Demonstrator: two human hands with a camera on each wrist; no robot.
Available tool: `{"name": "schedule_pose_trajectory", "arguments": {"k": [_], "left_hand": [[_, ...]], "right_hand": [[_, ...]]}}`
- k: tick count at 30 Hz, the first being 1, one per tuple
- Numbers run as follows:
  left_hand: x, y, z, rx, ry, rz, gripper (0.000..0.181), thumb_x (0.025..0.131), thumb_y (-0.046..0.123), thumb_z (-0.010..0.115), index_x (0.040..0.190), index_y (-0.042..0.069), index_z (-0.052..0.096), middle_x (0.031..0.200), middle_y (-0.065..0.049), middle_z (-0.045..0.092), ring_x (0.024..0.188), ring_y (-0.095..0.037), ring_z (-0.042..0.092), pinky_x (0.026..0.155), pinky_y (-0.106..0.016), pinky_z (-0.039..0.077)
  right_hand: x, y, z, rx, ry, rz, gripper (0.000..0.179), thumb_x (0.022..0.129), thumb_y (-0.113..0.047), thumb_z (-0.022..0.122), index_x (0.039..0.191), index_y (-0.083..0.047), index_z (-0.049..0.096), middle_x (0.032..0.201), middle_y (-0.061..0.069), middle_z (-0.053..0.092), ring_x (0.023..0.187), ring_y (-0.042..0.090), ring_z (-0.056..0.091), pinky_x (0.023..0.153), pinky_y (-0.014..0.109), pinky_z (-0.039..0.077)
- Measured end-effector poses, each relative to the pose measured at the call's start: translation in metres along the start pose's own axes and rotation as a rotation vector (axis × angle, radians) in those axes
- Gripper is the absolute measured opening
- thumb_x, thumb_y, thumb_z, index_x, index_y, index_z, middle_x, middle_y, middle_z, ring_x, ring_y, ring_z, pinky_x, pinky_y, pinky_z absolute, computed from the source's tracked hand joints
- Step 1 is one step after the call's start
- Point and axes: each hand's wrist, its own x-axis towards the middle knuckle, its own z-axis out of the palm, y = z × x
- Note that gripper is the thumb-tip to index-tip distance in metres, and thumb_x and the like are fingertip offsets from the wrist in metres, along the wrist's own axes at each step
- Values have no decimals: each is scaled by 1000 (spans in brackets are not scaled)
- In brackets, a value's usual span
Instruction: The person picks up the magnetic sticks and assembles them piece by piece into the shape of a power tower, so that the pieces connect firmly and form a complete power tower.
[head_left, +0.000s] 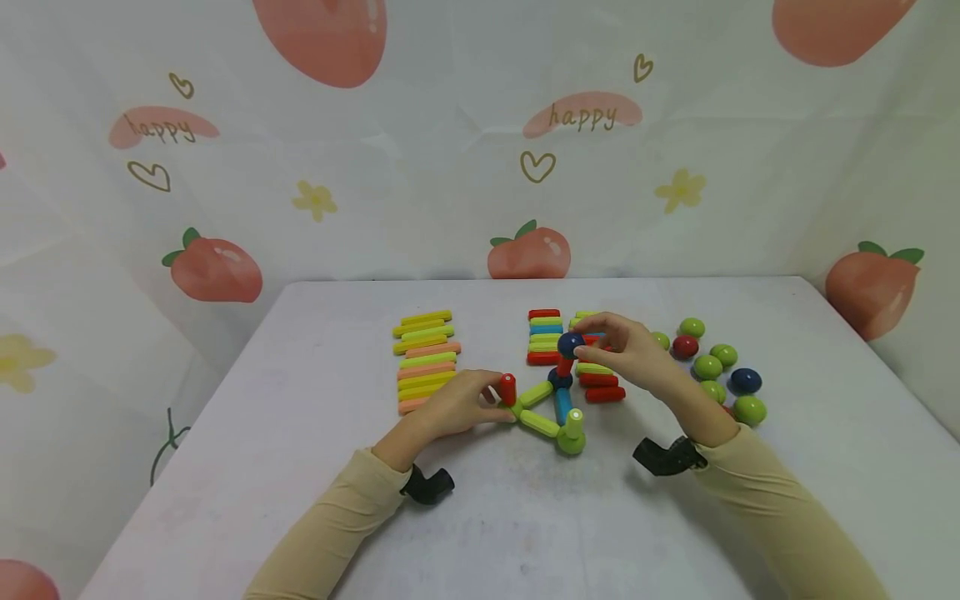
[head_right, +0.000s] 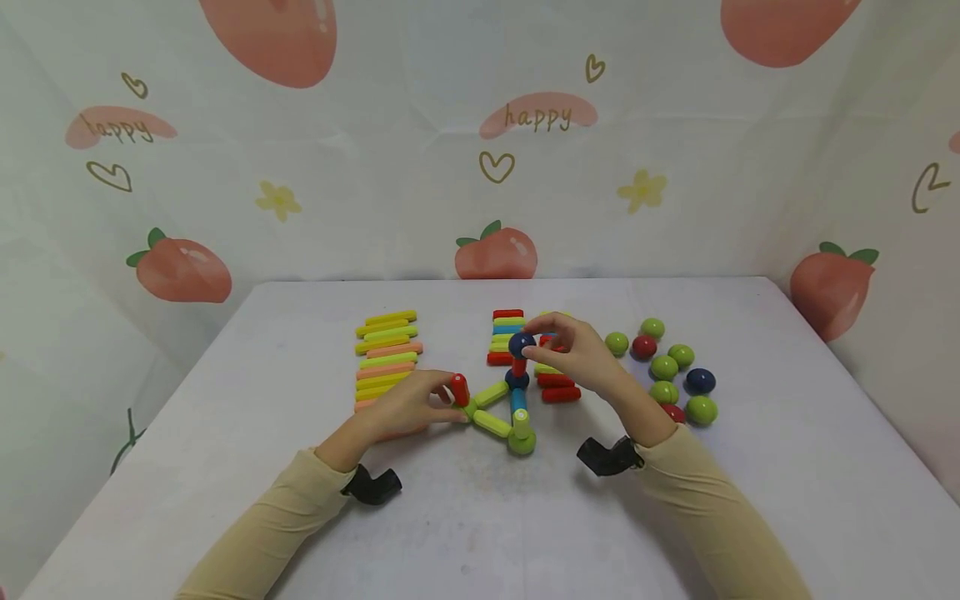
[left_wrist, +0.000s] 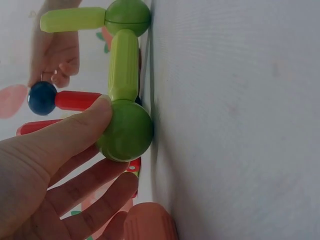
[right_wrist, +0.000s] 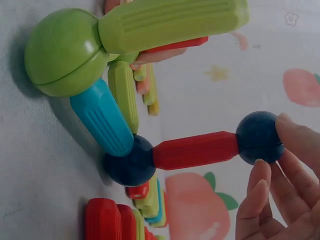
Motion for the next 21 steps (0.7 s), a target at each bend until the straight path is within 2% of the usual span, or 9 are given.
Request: {"name": "schedule_pose_trajectory", "arguments": {"k": [5,9,12,16,18,21], "left_hand": [[1,0,0,0,1,4,32,80,30,73,105,12,64,97,2,68,88,-11,58,75,-21,48],[0,0,0,-9,-5,1,33,80,30,73,106,12,63,97,2,68,88,-12,58,75,-22,49],[0,0,0,-15,-2,1,32,80,29,73,105,13,63,97,2,68,88,-11,58,74,-21,48],[0,-1,1,2,20,30,30,80,30,74,102,13,63,95,3,68,87,-11,59,73,-20,48],[0,-2,2,9,28,40,30,80,30,73,101,13,63,95,3,68,87,-11,60,74,-20,48],[0,-2,2,-1,24,39,30,80,30,73,102,13,63,95,3,68,87,-11,59,75,-21,48]], "right_hand": [[0,3,-1,-7,-4,-5,39,90,-23,62,123,-7,52,127,15,54,96,25,59,80,30,55],[-4,5,-14,-69,60,-3,41,93,-26,58,127,-5,49,130,17,52,101,29,59,79,23,53],[-7,11,-33,-107,151,59,45,93,-31,55,129,-4,48,124,12,55,96,18,61,76,18,52],[-14,28,-60,-93,244,169,52,93,-35,56,131,-2,44,108,-9,56,81,-2,61,71,16,52],[-17,37,-70,-90,266,205,53,93,-33,55,132,2,42,109,-7,55,75,-9,59,69,14,52],[-20,50,-79,-84,273,255,55,93,-26,55,132,8,39,119,16,55,70,-12,57,65,11,51]]}}
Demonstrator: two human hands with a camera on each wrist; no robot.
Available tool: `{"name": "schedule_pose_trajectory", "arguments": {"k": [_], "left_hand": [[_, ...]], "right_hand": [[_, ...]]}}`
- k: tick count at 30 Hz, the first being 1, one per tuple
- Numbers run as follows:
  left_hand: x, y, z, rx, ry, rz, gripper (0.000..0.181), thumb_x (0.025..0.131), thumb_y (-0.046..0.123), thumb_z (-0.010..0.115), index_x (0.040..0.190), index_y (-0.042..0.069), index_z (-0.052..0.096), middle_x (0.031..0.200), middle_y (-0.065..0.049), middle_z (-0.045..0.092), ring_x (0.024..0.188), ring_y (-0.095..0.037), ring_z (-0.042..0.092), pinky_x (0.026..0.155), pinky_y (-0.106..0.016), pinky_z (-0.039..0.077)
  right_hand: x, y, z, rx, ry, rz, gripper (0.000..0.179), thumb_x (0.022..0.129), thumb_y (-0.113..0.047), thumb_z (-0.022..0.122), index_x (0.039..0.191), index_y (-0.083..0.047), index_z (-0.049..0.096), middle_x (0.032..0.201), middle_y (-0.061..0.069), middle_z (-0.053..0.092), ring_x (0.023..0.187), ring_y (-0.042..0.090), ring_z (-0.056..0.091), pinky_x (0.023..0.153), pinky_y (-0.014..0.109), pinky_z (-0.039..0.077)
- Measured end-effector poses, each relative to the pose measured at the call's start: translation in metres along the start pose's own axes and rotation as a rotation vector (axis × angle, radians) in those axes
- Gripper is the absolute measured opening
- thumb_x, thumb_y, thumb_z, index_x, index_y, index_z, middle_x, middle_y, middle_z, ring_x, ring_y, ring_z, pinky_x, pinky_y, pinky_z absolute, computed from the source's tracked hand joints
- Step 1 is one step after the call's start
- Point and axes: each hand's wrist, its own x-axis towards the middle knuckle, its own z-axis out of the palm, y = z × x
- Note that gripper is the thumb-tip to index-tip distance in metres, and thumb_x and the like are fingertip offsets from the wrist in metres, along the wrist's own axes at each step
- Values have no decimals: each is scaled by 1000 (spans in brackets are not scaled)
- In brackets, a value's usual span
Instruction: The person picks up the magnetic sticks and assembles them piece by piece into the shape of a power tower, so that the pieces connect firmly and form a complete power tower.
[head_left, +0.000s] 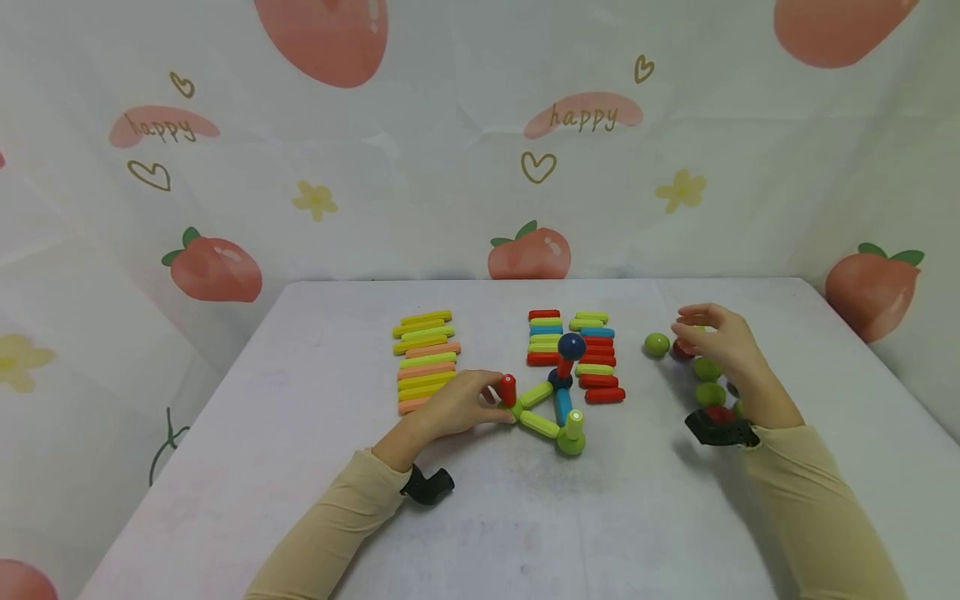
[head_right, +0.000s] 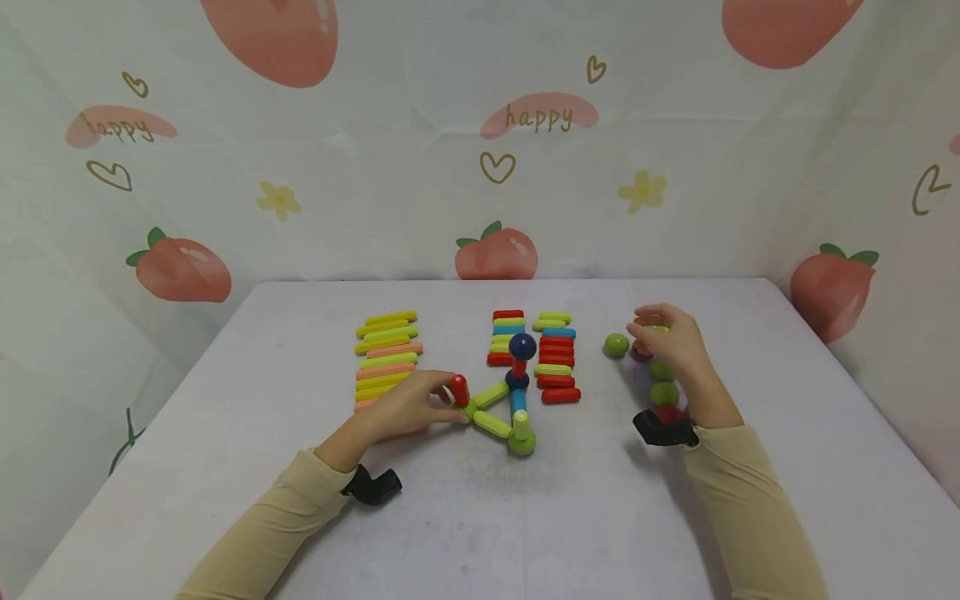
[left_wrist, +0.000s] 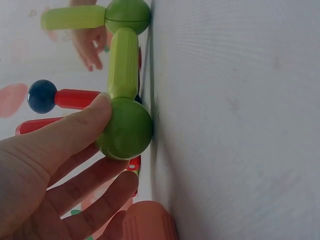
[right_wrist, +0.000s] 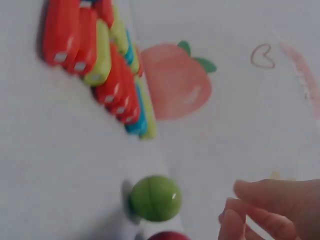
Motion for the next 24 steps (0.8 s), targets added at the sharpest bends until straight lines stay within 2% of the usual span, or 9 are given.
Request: {"name": "schedule_pose_trajectory", "arguments": {"k": [2,4,6,11,13,15,18,20,24], "left_hand": [[0,0,0,-6,-7,-5,31,80,30,73,103,13,63,96,3,68,87,-11,59,75,-21,48],[0,0,0,-8,-11,-10,31,80,31,73,104,13,63,96,3,68,87,-11,59,75,-21,48],[0,0,0,-6,-12,-12,32,80,31,73,104,12,63,96,3,68,87,-11,59,75,-21,48],[0,0,0,-9,-13,-8,31,80,31,73,104,13,63,97,3,68,88,-11,59,75,-21,48],[0,0,0,-18,-15,-4,31,80,30,73,104,12,63,97,3,68,88,-12,59,75,-21,48],[0,0,-1,-26,-18,-1,31,80,30,73,104,12,63,97,2,68,88,-12,59,75,-21,48],[0,-1,-1,-24,-15,0,32,80,30,73,104,12,63,97,2,68,88,-12,59,75,-21,48],[0,0,-1,-23,-15,-2,32,80,30,73,104,12,63,97,2,67,88,-12,59,75,-21,48],[-1,0,-1,-24,-15,-8,31,81,30,72,104,13,63,97,3,68,88,-11,59,76,-21,48]], "right_hand": [[1,7,-1,-15,-18,25,55,93,-23,56,133,10,37,127,30,47,67,-12,55,63,10,51],[3,10,0,-34,-37,36,54,92,-19,57,132,11,38,129,35,45,66,-11,56,62,11,51],[5,12,3,-72,-54,25,52,91,-16,59,132,11,40,130,35,45,69,-9,56,62,12,52],[10,11,16,-263,-43,-4,51,88,-21,63,126,8,47,125,32,52,89,20,61,63,16,49],[12,10,21,-309,-37,-5,49,87,-21,64,124,9,49,122,32,53,87,26,60,61,17,47],[13,10,24,-332,-31,-5,47,87,-20,65,121,9,50,119,33,55,80,23,60,59,19,47],[13,9,27,-340,-28,-8,46,86,-21,65,119,9,52,114,31,57,73,19,60,58,20,47],[12,9,27,-343,-9,-22,46,85,-25,67,116,6,54,111,28,60,76,21,57,59,21,44],[5,0,24,-259,-43,-58,51,85,-33,66,119,3,52,114,26,58,80,24,56,61,21,47]]}}
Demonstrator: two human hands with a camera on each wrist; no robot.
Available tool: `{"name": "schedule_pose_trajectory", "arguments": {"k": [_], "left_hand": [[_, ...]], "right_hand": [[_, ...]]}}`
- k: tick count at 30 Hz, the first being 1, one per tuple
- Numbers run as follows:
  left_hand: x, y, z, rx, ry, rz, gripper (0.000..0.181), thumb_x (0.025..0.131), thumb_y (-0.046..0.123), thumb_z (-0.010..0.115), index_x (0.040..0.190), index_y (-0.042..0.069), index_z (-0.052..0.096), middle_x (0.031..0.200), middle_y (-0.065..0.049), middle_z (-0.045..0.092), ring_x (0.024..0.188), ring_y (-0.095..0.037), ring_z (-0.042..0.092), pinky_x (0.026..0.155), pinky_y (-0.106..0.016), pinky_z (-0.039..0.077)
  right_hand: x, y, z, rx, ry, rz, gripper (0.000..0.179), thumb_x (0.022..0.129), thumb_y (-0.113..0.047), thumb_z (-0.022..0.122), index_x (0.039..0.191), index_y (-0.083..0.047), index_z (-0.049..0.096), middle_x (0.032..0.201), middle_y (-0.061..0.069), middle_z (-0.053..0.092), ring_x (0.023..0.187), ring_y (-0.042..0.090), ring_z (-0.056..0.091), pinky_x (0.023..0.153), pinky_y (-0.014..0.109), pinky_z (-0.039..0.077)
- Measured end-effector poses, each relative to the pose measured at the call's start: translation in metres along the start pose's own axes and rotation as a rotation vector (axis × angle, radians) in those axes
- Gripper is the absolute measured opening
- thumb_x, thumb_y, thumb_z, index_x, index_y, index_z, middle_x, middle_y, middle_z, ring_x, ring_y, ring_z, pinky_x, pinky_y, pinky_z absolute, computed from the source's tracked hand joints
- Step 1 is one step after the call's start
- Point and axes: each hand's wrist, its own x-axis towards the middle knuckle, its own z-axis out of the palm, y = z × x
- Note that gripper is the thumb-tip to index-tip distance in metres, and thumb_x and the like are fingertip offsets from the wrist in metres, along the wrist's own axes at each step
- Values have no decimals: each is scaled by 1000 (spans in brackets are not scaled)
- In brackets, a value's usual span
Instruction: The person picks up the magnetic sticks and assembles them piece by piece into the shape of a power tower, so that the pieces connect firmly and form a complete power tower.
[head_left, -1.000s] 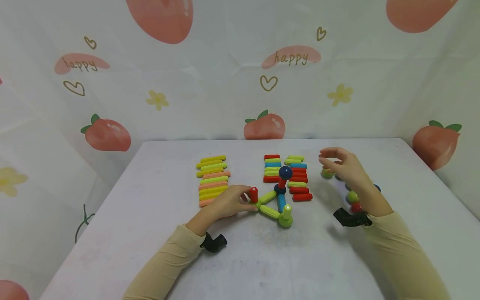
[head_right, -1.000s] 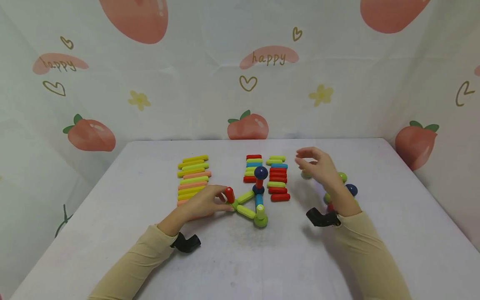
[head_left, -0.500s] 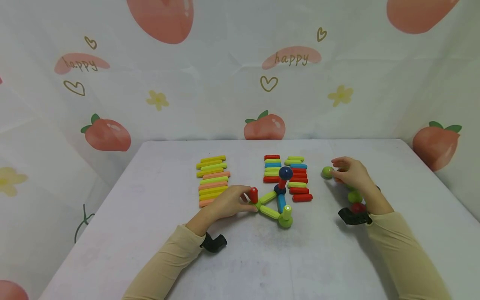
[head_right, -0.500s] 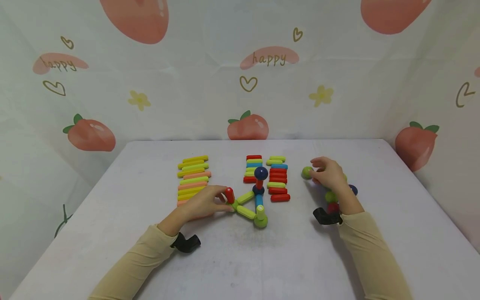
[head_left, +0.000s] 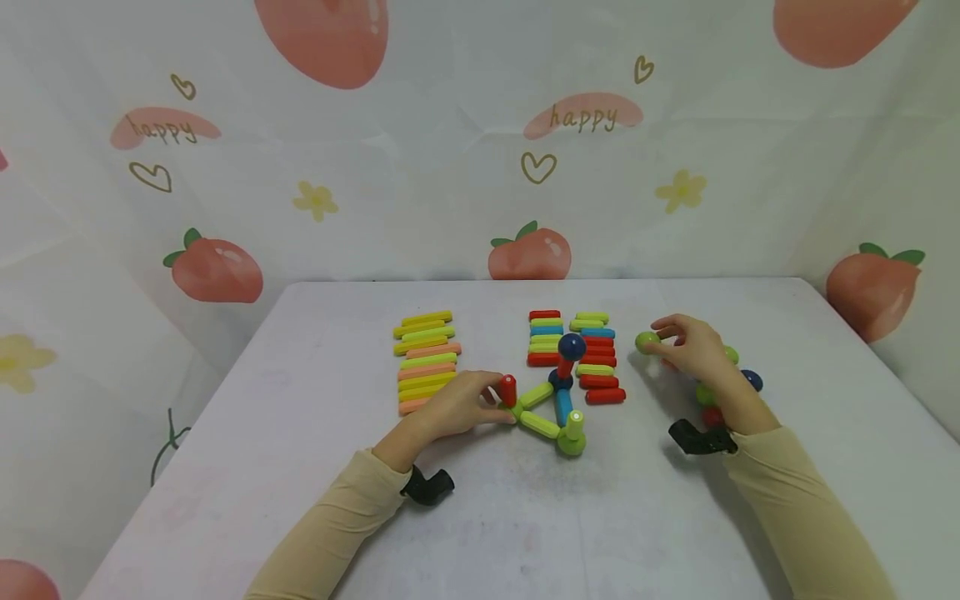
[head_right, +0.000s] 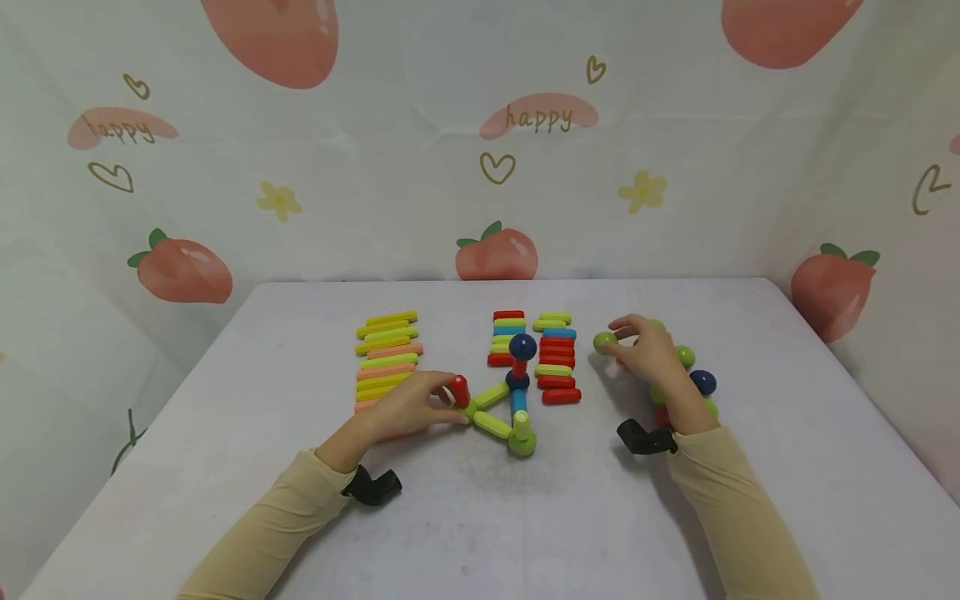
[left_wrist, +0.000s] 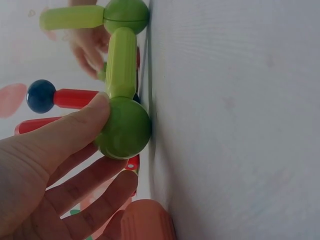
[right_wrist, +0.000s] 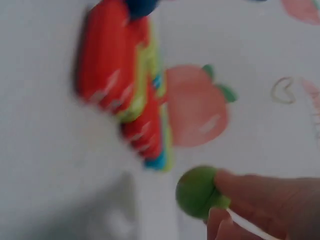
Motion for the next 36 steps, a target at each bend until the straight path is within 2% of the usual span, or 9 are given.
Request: {"name": "schedule_pose_trajectory", "arguments": {"k": [2,3,8,13,17,23,30,33,36], "left_hand": [[0,0,0,3,-1,0,30,80,30,72,104,13,63,97,3,68,88,-12,59,75,-21,48],[1,0,1,4,1,-1,31,80,30,73,104,13,63,97,3,68,88,-12,59,75,-20,49],[1,-1,1,16,13,-3,30,79,30,74,103,13,63,95,3,68,86,-11,59,74,-20,49],[0,-1,0,19,15,0,31,79,30,74,103,13,63,95,3,68,87,-12,59,74,-20,48],[0,-1,0,18,6,-5,31,80,30,73,103,13,63,96,3,68,88,-12,59,74,-21,49],[-1,-1,0,-2,-4,-30,33,80,32,73,106,15,62,98,4,67,90,-11,59,77,-22,49],[-2,-2,-2,-12,-15,-35,33,81,32,72,108,15,62,100,4,67,91,-12,59,74,-21,49],[-3,-2,-2,-17,-18,-28,32,82,31,71,108,14,62,100,3,67,90,-12,59,73,-21,49],[-2,-2,-1,-20,-16,-21,31,82,30,71,107,14,62,99,3,67,90,-12,59,73,-20,49]], "right_hand": [[-7,-11,-4,59,-41,-39,53,86,-36,65,122,0,51,118,24,57,81,23,60,63,21,49],[-10,-17,-7,93,-89,-56,53,87,-35,64,125,-1,49,122,24,55,84,25,61,66,23,51],[-27,-45,-3,209,-279,-238,40,88,-24,64,122,-7,52,120,11,56,89,20,62,69,25,52],[-35,-54,12,333,-492,-455,32,87,-8,63,116,-1,54,109,-8,60,75,15,60,69,25,54],[-37,-54,22,407,-596,-554,31,87,-3,62,115,3,52,106,-13,59,69,13,55,66,22,52],[-39,-53,25,410,-615,-559,29,87,-3,62,114,2,53,100,-10,57,70,13,53,65,22,52],[-40,-53,21,406,-612,-546,31,87,-3,61,117,2,53,108,-10,58,71,14,55,67,23,53],[-41,-48,13,363,-544,-529,31,88,-4,60,118,-1,53,111,-12,58,76,15,58,70,24,53],[-43,-38,-2,282,-408,-472,29,89,-7,60,117,-3,55,110,-16,59,83,12,61,73,23,53]]}}
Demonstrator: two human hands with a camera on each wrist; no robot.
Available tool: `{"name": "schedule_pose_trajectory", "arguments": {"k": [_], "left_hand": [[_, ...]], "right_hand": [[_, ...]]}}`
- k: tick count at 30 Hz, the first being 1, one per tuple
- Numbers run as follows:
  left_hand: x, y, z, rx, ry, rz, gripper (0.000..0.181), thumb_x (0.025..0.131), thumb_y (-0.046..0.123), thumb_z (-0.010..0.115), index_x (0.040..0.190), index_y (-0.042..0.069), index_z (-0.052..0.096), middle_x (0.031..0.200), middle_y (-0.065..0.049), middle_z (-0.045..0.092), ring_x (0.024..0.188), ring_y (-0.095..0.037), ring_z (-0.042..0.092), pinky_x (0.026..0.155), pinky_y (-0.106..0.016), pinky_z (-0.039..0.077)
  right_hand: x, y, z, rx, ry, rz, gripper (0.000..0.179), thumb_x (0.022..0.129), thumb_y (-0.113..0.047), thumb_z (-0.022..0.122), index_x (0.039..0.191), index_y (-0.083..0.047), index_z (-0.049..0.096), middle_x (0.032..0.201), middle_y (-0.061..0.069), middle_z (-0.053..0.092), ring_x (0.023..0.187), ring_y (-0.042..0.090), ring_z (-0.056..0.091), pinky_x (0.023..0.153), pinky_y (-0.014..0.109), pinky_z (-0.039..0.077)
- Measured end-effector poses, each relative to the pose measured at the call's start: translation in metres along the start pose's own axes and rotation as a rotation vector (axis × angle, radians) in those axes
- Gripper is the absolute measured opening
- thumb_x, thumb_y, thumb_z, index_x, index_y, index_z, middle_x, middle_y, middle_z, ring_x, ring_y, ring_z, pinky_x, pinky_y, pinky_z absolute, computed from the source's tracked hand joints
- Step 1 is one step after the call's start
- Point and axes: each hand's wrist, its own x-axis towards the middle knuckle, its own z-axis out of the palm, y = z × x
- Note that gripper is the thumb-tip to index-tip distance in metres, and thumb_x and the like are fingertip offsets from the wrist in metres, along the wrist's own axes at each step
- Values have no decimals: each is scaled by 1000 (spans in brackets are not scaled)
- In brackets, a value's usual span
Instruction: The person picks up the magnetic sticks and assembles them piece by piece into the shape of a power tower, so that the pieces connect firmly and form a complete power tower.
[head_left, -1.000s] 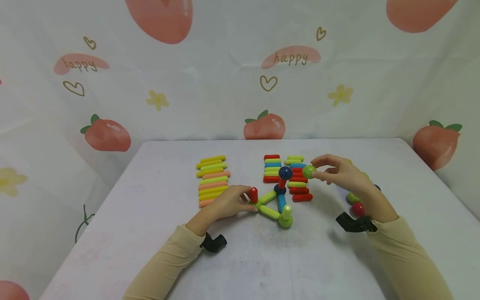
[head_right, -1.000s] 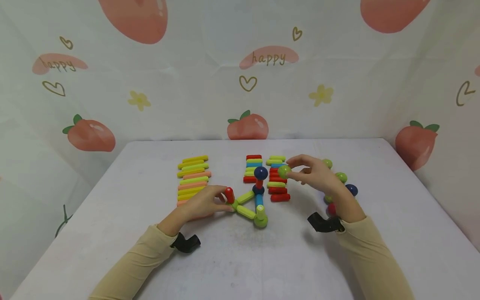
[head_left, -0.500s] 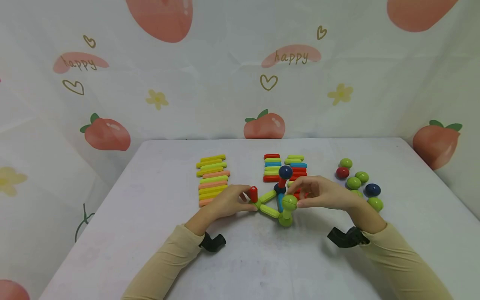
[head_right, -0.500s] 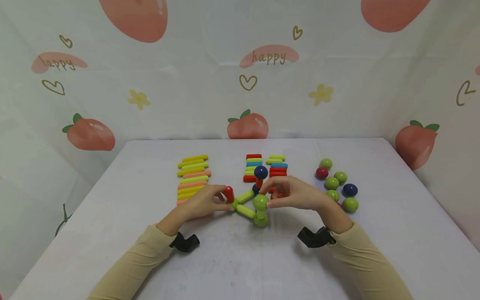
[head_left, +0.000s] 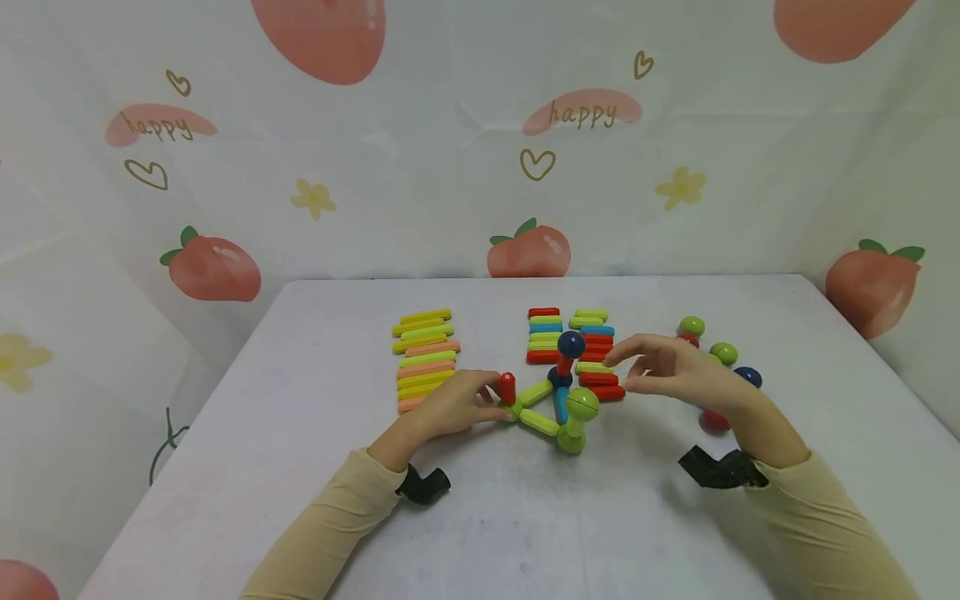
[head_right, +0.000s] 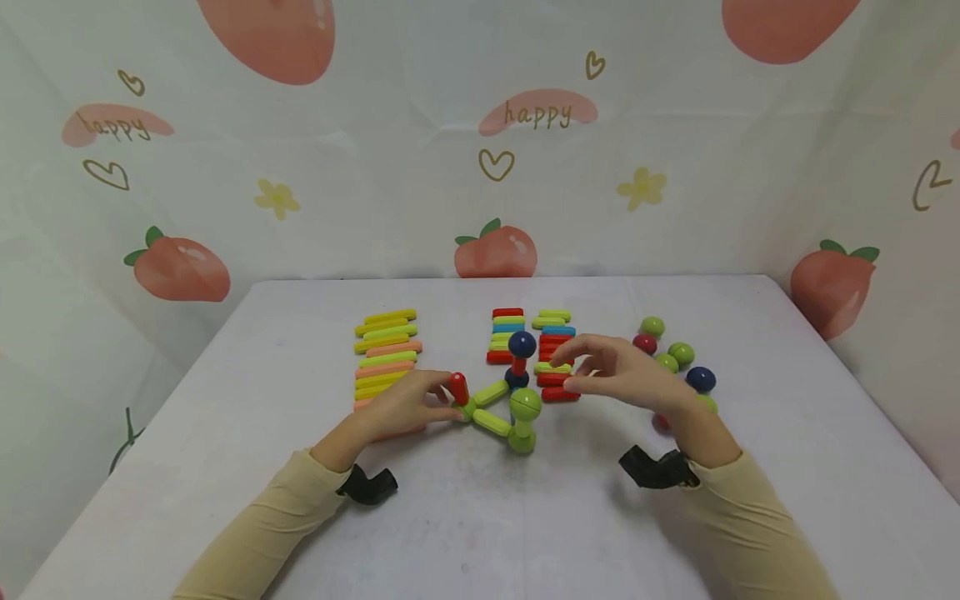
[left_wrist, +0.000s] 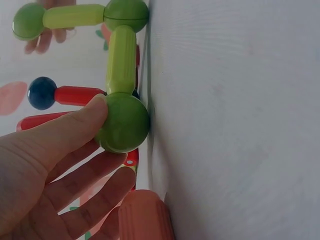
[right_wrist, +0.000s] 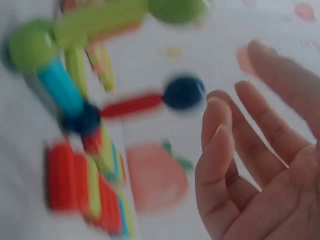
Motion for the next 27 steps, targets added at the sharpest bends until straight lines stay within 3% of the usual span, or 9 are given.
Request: {"name": "schedule_pose_trajectory", "arguments": {"k": [3,5,12,18,23,27], "left_hand": [[1,-1,1,3,4,5,31,82,30,71,107,14,62,99,4,68,90,-11,59,73,-20,49],[1,-1,1,5,6,5,31,82,30,71,107,14,63,99,4,67,89,-11,59,73,-20,49],[2,-1,2,13,10,6,31,81,31,72,105,13,63,97,3,68,88,-11,59,73,-21,49],[2,-2,2,14,10,1,30,81,30,72,104,14,63,97,4,68,88,-11,59,74,-21,50],[3,-3,3,20,15,-3,30,81,32,72,103,15,63,95,5,67,87,-10,59,73,-20,49],[2,-3,3,12,16,-1,30,81,32,71,104,15,63,96,5,67,87,-10,59,72,-20,49]], "right_hand": [[-15,8,-18,-89,100,86,27,88,-10,62,114,-6,57,105,-19,60,88,7,61,73,21,52],[-28,19,-30,-129,118,137,26,88,-12,63,113,-6,57,103,-18,61,87,4,60,71,21,52],[-73,52,-60,-207,26,318,29,86,-15,66,111,-3,58,98,-15,65,79,0,58,66,18,47],[-85,61,-66,-228,-32,299,23,85,-12,67,107,-7,62,96,-19,62,81,-1,54,65,18,45],[-82,61,-62,-234,-54,280,24,81,-11,70,103,-4,64,96,-26,59,81,-4,53,65,17,48],[-77,58,-58,-283,-52,307,25,79,-16,73,100,-4,65,96,-24,58,79,-6,51,64,18,49]]}}
